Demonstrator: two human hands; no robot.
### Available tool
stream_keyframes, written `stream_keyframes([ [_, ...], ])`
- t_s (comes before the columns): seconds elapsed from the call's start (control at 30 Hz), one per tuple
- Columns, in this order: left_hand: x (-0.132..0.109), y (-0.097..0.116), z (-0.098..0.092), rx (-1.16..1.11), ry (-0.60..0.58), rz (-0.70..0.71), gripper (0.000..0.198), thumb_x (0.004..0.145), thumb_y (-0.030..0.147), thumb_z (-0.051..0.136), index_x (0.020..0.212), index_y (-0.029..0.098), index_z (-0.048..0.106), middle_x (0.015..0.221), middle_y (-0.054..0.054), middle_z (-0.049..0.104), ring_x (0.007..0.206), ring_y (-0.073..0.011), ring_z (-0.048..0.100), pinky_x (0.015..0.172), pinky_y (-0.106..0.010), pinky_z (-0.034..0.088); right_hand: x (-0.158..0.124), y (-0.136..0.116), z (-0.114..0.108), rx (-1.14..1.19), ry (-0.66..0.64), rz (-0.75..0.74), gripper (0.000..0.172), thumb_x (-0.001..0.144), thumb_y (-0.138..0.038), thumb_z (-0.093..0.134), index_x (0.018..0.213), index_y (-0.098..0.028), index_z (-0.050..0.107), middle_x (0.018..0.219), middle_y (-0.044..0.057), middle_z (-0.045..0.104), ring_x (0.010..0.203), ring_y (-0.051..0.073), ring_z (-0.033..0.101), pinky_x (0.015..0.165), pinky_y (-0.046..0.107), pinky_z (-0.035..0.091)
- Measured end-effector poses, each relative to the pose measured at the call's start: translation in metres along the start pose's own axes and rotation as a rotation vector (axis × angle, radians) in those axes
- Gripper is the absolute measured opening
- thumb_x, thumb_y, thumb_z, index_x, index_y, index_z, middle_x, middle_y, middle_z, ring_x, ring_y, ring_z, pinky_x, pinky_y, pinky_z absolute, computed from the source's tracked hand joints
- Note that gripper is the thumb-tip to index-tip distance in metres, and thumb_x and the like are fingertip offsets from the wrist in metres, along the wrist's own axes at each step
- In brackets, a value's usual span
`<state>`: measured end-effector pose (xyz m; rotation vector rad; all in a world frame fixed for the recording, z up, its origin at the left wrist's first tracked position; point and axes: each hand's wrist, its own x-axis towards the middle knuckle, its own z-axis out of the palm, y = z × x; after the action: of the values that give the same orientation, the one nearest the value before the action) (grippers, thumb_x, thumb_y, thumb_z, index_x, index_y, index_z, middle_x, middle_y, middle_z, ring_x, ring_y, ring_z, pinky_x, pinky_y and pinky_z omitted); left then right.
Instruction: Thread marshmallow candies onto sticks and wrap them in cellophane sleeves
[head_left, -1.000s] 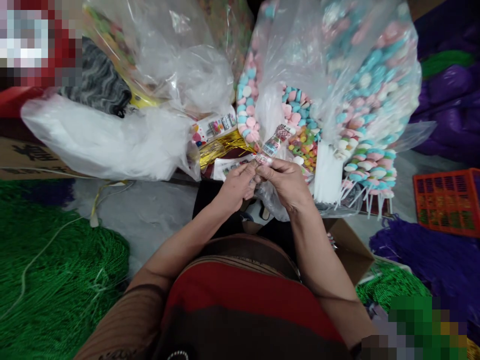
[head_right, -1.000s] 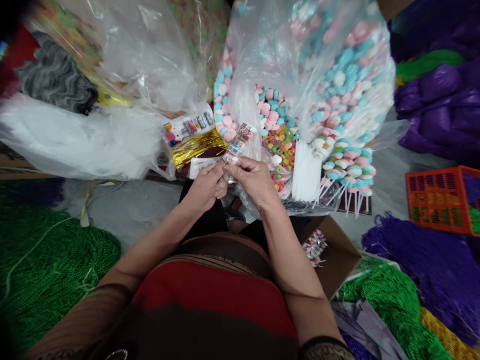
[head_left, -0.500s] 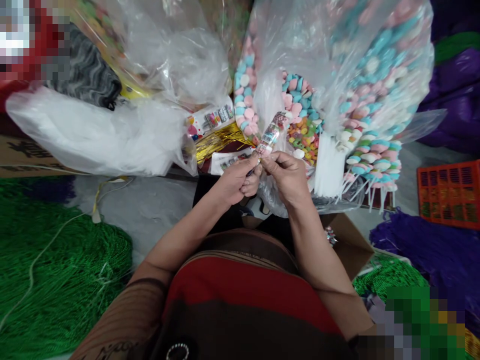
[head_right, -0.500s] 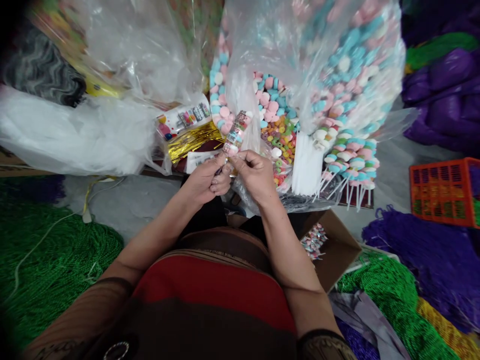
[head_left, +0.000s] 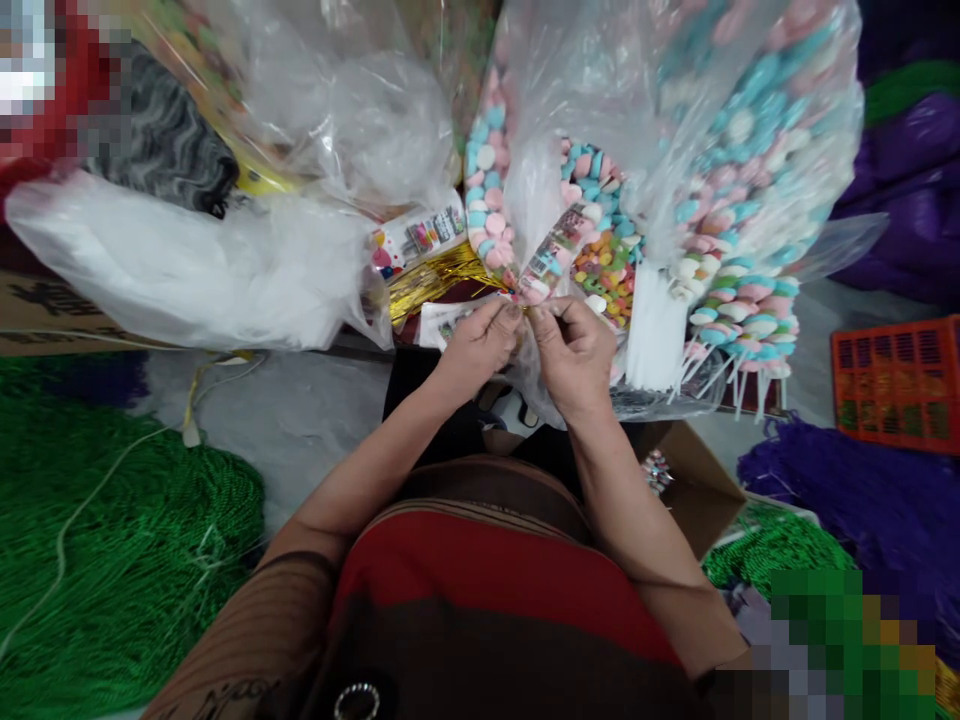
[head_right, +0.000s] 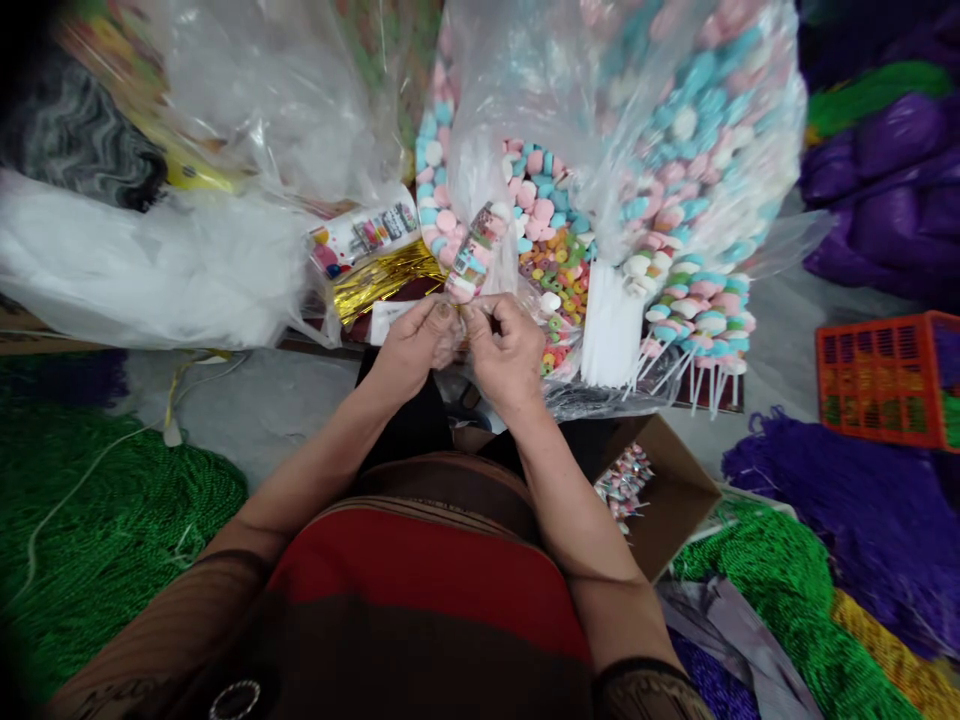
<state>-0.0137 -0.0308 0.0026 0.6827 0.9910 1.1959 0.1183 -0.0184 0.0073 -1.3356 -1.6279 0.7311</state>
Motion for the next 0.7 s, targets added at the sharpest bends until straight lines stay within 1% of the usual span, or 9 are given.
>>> stream_keyframes([
  [0.07,0.001,0.001,-0.002,0.154,0.101,0.107,0.024,0.092,0.019,0.067,0.070,0.020,0.057,0.062,0.005,0.047,0.058,-0.0085,0.041,0.055,-0.019,0.033,-0.002,-0.005,0.003,-0.014,0.025,-0.003,0.027,0.092,-0.047,0.064,0.079,-0.023,0.064,0.075,0.000,0.063,0.074,0.017,0.057,0.077,0.033,0.046],
  [0.13,0.001,0.002,-0.002,0.232,0.153,0.155,0.020,0.090,0.014,0.066,0.072,0.022,0.061,0.069,0.002,0.052,0.068,-0.0115,0.045,0.062,-0.019,0.037,-0.004,-0.007,0.006,0.037,0.018,0.041,0.029,0.092,-0.049,0.064,0.079,-0.023,0.064,0.073,0.000,0.062,0.072,0.017,0.056,0.074,0.033,0.046],
  [0.27,-0.001,0.005,0.002,0.184,0.108,0.166,0.009,0.087,0.016,0.068,0.090,0.025,0.069,0.082,-0.001,0.063,0.087,-0.0167,0.057,0.072,-0.021,0.049,-0.007,-0.005,0.003,0.288,-0.036,0.186,0.031,0.089,-0.053,0.067,0.079,-0.024,0.063,0.067,-0.003,0.059,0.063,0.014,0.049,0.065,0.030,0.043],
  [0.33,0.000,0.009,0.003,0.091,0.028,0.171,0.017,0.084,0.016,0.071,0.097,0.026,0.072,0.095,-0.001,0.069,0.109,-0.0178,0.062,0.085,-0.022,0.053,-0.007,-0.003,-0.002,0.384,-0.040,0.221,0.034,0.084,-0.054,0.074,0.074,-0.023,0.063,0.063,-0.004,0.056,0.059,0.013,0.047,0.061,0.028,0.041],
  [0.4,0.001,0.014,0.004,-0.011,-0.092,0.163,0.025,0.082,0.015,0.072,0.105,0.026,0.073,0.109,-0.001,0.072,0.125,-0.0176,0.060,0.098,-0.025,0.052,-0.008,-0.002,-0.007,0.452,-0.054,0.249,0.039,0.077,-0.055,0.080,0.069,-0.021,0.062,0.060,-0.005,0.054,0.056,0.011,0.045,0.056,0.027,0.037],
  [0.5,-0.002,0.027,0.004,-0.140,-0.312,0.149,0.037,0.085,0.016,0.071,0.120,0.025,0.070,0.121,-0.005,0.073,0.127,-0.0201,0.062,0.107,-0.032,0.050,-0.010,0.002,-0.014,0.501,-0.121,0.289,0.043,0.073,-0.056,0.083,0.064,-0.021,0.060,0.057,-0.004,0.054,0.053,0.010,0.045,0.053,0.025,0.037],
  [0.6,-0.011,0.042,0.007,-0.184,-0.474,0.210,0.037,0.093,0.026,0.064,0.131,0.025,0.067,0.124,-0.009,0.074,0.128,-0.0246,0.063,0.110,-0.038,0.047,-0.010,0.010,-0.017,0.545,-0.138,0.288,0.045,0.068,-0.056,0.087,0.063,-0.021,0.058,0.057,-0.004,0.056,0.050,0.011,0.047,0.049,0.026,0.038],
  [0.67,-0.020,0.051,0.011,-0.108,-0.558,0.284,0.033,0.096,0.035,0.061,0.125,0.024,0.072,0.122,-0.009,0.074,0.127,-0.0267,0.063,0.112,-0.040,0.046,-0.007,0.017,-0.021,0.547,-0.084,0.188,0.050,0.067,-0.067,0.081,0.066,-0.023,0.059,0.059,-0.003,0.056,0.048,0.012,0.048,0.045,0.027,0.039],
  [0.7,-0.024,0.055,0.012,-0.031,-0.609,0.311,0.030,0.095,0.039,0.063,0.117,0.023,0.076,0.121,-0.009,0.075,0.125,-0.0270,0.064,0.113,-0.039,0.045,-0.004,0.020,-0.024,0.515,-0.065,0.135,0.052,0.068,-0.073,0.076,0.067,-0.023,0.061,0.059,-0.002,0.057,0.047,0.014,0.049,0.043,0.029,0.040],
])
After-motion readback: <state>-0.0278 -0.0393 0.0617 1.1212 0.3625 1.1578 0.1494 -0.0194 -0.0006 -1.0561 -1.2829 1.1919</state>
